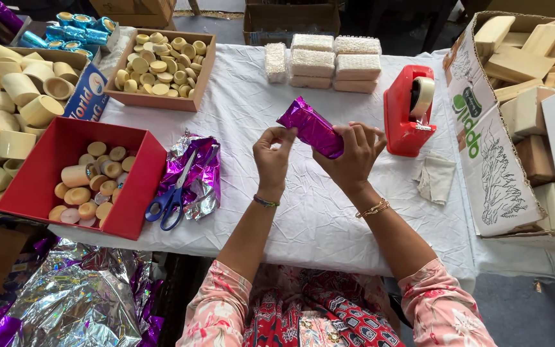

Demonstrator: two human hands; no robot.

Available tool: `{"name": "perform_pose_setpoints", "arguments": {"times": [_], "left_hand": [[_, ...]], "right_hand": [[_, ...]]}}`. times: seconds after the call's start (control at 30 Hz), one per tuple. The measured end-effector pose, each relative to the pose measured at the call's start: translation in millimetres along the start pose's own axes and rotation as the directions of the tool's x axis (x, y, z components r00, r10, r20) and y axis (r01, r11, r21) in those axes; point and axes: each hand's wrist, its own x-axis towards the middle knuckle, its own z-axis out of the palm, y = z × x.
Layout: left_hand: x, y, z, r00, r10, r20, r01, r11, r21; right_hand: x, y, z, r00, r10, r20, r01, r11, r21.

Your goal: Wrapping small blocks in decorative purple foil and securing them with tape.

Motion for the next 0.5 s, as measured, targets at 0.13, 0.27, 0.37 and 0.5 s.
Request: {"name": "perform_pose_setpoints", "arguments": {"times": [0.13, 0.27, 0.37, 0.5], "left_hand": [[9.7, -3.3, -20.7, 0.998, -0.068, -0.007, 0.064, 0.968, -0.242], [7.4, 13.2, -21.0, 0.993, -0.08, -0.082, 0.056, 0.963, -0.264], [1.9, 16.7, -10.2, 0.993, -0.103, 0.052, 0.113, 0.958, -0.265], [-0.3, 17.8, -0.2, 0.968, -0.235, 0.087, 0.25, 0.932, -0.262]], "right_hand": [[2.0, 6.9, -3.6, 0.999, 0.051, 0.012, -0.051, 0.999, 0.005], [4.5, 7.3, -4.5, 1.0, 0.013, 0.007, -0.013, 1.0, 0.003], [2.6, 2.5, -7.1, 0.999, -0.037, -0.003, 0.037, 0.999, -0.03], [4.2, -0.7, -10.7, 0.997, -0.083, -0.009, 0.082, 0.994, -0.071]]}}
